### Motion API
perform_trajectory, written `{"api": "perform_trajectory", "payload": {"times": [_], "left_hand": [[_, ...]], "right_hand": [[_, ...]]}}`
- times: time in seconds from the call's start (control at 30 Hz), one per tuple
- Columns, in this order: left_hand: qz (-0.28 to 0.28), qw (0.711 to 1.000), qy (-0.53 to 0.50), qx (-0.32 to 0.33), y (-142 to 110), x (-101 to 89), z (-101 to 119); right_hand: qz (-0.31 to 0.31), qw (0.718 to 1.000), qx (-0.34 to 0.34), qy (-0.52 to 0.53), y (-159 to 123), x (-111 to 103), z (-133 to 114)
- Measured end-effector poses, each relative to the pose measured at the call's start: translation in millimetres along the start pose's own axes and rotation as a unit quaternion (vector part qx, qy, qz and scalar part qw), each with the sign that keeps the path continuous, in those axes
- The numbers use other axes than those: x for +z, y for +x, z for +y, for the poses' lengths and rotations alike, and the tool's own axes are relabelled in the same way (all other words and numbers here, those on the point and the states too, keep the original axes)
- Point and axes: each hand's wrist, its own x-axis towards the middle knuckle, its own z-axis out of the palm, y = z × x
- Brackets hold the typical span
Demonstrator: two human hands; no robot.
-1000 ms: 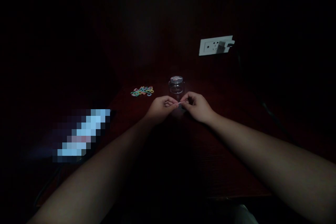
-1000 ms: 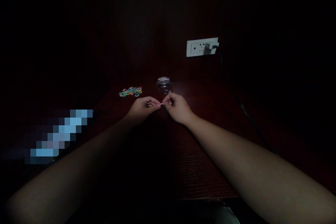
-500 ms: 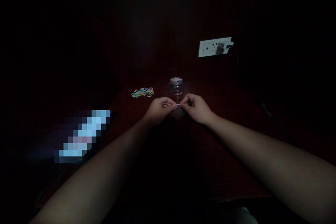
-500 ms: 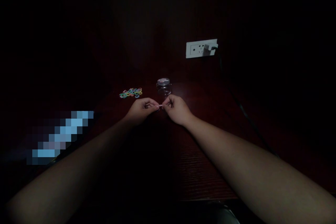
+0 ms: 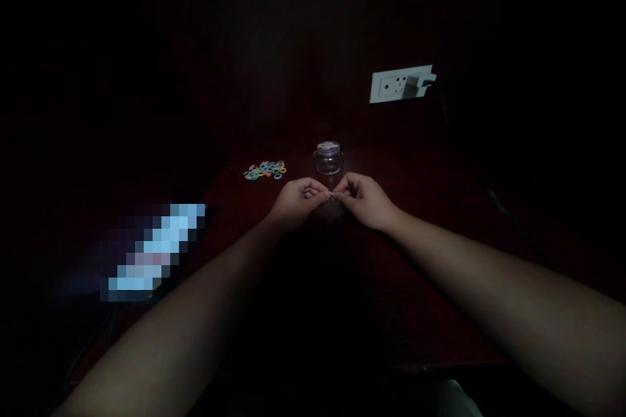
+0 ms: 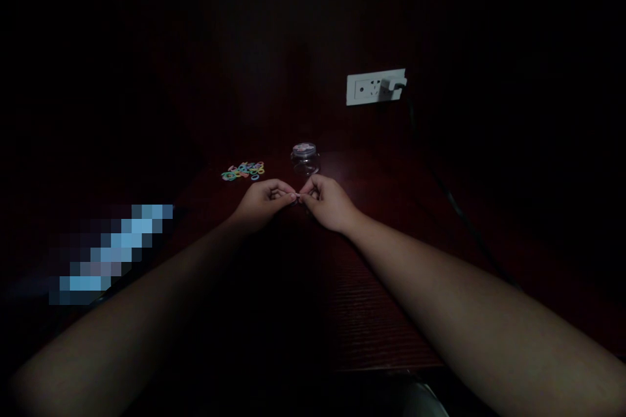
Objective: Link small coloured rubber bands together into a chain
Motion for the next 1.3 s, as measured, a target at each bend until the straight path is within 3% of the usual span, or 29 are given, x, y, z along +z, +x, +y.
{"api": "perform_trajectory", "payload": {"times": [0.13,0.2,0.4,0.6,0.77,0.9,1.17,1.3], "left_hand": [[-0.002,1.000,0.001,0.007,0.9,0.9,-1.0],[-0.001,1.000,-0.001,0.014,1.2,1.0,-1.0],[-0.002,1.000,-0.011,0.014,0.2,0.7,0.3],[-0.001,1.000,-0.006,0.018,0.4,1.2,0.5],[-0.008,0.999,-0.035,0.022,2.0,0.2,-0.7],[-0.010,0.998,-0.066,0.020,2.7,-0.2,-1.5],[0.097,0.994,-0.045,-0.006,7.1,-7.2,-5.3],[0.113,0.993,-0.012,-0.032,10.2,-12.3,-9.9]], "right_hand": [[0.082,0.997,0.009,-0.013,3.9,-2.3,0.3],[0.094,0.995,0.011,-0.008,4.0,-2.0,-0.2],[0.009,1.000,-0.017,-0.004,-0.4,-0.2,-1.6],[0.078,0.997,-0.007,-0.017,1.6,-2.7,-1.8],[0.010,1.000,-0.019,0.005,-1.1,-1.5,-2.8],[0.013,0.999,-0.031,0.007,-1.5,-2.1,-3.6],[0.033,0.999,-0.025,0.013,0.3,-2.1,-1.9],[0.031,0.999,-0.028,0.016,0.3,-1.6,-1.7]]}}
